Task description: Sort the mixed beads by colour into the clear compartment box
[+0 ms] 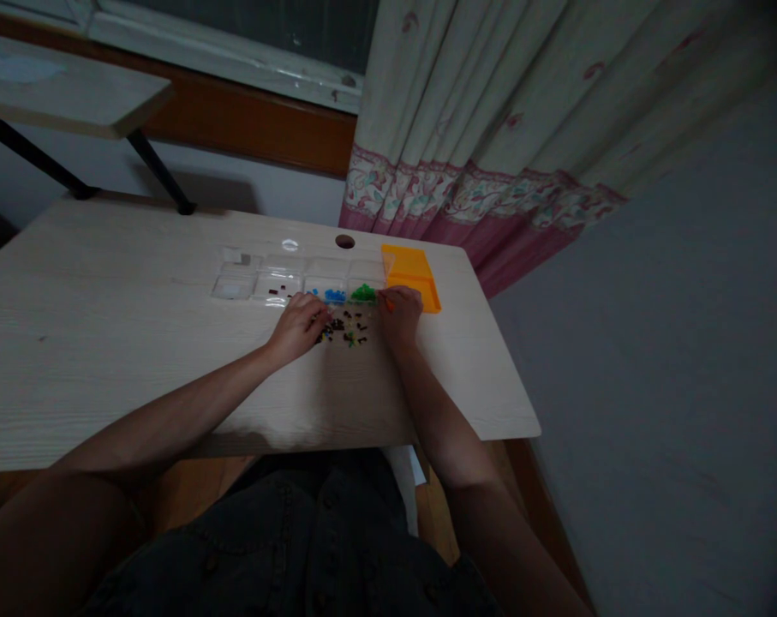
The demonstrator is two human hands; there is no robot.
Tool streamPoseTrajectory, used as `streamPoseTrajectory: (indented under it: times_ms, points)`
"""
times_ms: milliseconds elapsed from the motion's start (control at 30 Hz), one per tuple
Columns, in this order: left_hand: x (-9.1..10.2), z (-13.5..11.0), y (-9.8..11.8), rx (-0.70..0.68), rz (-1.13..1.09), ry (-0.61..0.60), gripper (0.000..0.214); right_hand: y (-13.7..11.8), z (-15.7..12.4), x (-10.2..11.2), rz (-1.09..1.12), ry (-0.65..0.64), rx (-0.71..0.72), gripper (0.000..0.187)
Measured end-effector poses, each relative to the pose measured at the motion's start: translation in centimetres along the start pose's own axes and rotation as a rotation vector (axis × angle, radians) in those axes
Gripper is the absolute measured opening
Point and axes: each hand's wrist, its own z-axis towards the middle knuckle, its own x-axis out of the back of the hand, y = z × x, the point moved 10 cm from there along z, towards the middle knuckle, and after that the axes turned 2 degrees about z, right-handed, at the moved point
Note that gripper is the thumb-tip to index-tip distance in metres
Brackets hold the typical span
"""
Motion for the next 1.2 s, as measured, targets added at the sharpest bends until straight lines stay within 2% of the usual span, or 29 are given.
streamPoseTrajectory:
  times_ms: [200, 367, 533, 833, 1200]
  points:
    - [-0.5, -0.1, 1.0, -0.065, 0.046, -0.027, 0.026, -0.5, -0.1, -0.7, -0.005, -0.021, 0.016, 0.033]
    - [-1.8, -0.6, 2.6, -0.199, 0.087, -0.157, 0.024, -0.4, -0.1, 0.0, 0.039, 0.010, 0.024, 0.032]
    - [-3.1, -1.3, 3.4, -0.285, 0.175, -0.251, 0.025, -1.0, -0.2, -0.4, 0.045, -0.035, 0.039, 0.032]
    - [-3.8, -1.4, 3.3, -0.292, 0.188, -0.304, 0.021, -1.4, -0.2, -0.4, 0.077, -0.037, 0.055, 0.034]
    - [-4.0, -1.3, 3.6, -0.293, 0.204, -0.290, 0.017, -1.8, -0.4, -0.4, 0.097, -0.010, 0.088, 0.034]
